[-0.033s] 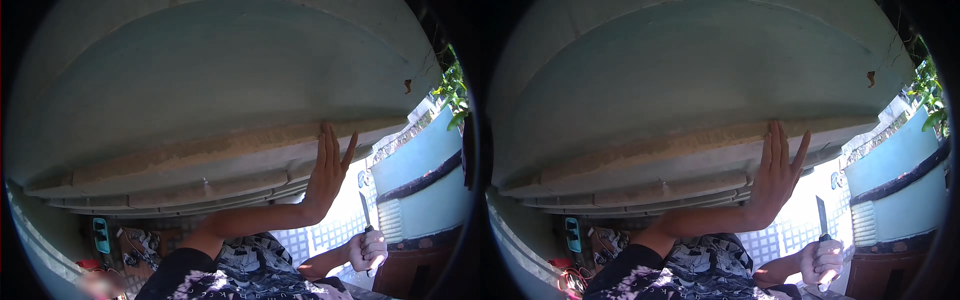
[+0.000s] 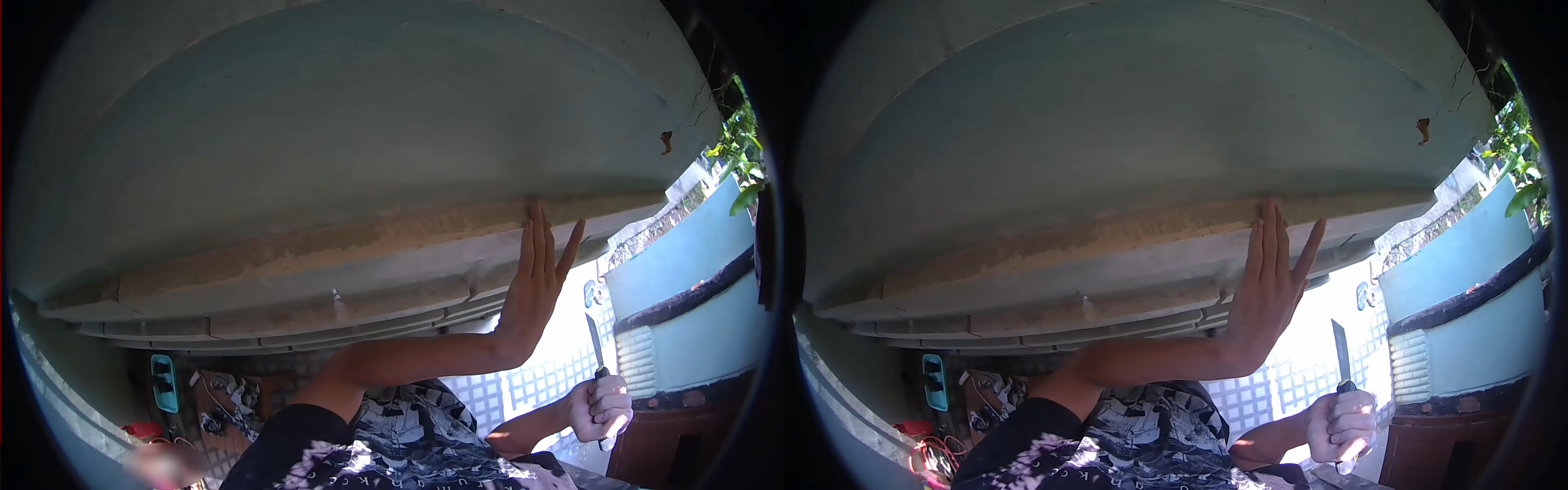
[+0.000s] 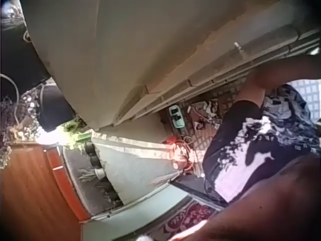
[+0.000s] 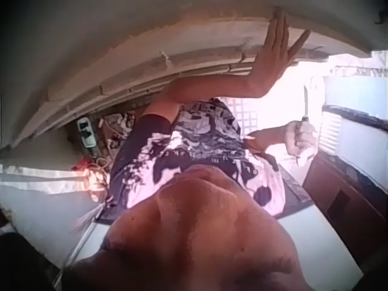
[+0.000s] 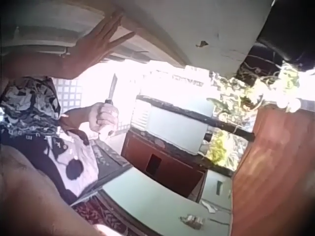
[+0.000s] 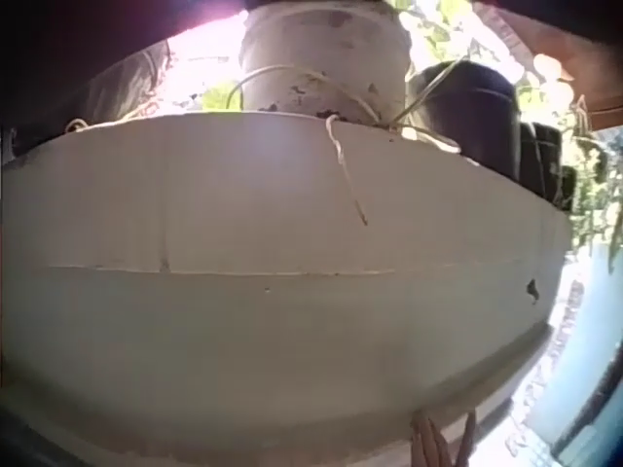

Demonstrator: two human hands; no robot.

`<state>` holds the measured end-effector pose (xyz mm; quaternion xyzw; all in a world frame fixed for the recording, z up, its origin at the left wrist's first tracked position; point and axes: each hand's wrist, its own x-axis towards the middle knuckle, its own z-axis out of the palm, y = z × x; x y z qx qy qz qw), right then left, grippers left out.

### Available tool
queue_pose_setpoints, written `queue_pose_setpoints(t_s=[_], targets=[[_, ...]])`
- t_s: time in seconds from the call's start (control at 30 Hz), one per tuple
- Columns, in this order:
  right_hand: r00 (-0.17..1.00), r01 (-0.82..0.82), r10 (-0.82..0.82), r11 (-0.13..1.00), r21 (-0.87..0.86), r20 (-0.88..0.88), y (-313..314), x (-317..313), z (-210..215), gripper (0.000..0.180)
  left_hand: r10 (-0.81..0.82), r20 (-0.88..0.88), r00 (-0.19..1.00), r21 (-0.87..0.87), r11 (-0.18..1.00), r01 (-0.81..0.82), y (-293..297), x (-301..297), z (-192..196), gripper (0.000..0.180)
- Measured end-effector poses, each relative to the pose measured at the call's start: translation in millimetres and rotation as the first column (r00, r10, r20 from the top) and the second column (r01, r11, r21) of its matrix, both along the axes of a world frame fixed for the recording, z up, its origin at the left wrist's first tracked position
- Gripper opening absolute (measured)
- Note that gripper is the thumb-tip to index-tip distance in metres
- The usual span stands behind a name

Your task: Scraping old paint or residue from a wall or structural surface using a metal putty knife.

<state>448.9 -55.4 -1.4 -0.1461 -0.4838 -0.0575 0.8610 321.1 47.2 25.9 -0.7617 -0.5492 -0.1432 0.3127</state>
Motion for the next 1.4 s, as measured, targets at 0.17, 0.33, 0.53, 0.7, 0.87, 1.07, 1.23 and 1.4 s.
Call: queue_pose_setpoints(t_s=[0.17,0.33,0.53,0.7,0.87,1.07,1.23,1.4], targets=[[0.98,-0.148,0.145,0.989,0.01,0.139,10,-4,5,0.036,-0.019,-0.198,0.98,-0.012,1.0,0.017,-9,-10,-48,0.079],[0.941,-0.228,0.223,0.974,-0.012,0.254,23,-14,0,0.035,-0.211,-0.015,0.977,-0.165,0.965,0.206,-12,-25,-142,0.084],[0.832,-0.214,0.275,0.96,-0.179,0.481,46,-55,22,0.035,-0.542,0.33,0.773,-0.432,0.641,0.634,-36,-76,-232,0.081],[0.653,-0.522,0.597,0.801,-0.294,0.467,63,-72,23,0.055,-0.402,0.568,0.718,-0.332,0.687,0.647,-57,-136,-268,0.065],[0.565,-0.517,0.634,0.771,-0.371,0.528,58,-112,40,0.058,-0.241,0.735,0.634,-0.029,0.923,0.384,-93,-223,-258,0.045],[0.45,-0.79,0.648,0.61,-0.065,0.615,51,-146,77,0.033,-0.183,0.637,0.749,0.207,0.976,0.063,-113,-283,-256,0.046],[0.701,-0.583,0.484,0.812,0.028,0.524,89,-194,79,0.022,-0.202,0.576,0.792,0.244,0.967,0.069,-101,-310,-258,0.043],[0.616,-0.691,0.61,0.722,-0.028,0.499,57,-187,90,0.014,-0.159,0.629,0.761,0.221,0.975,0.021,-99,-315,-272,0.037]])
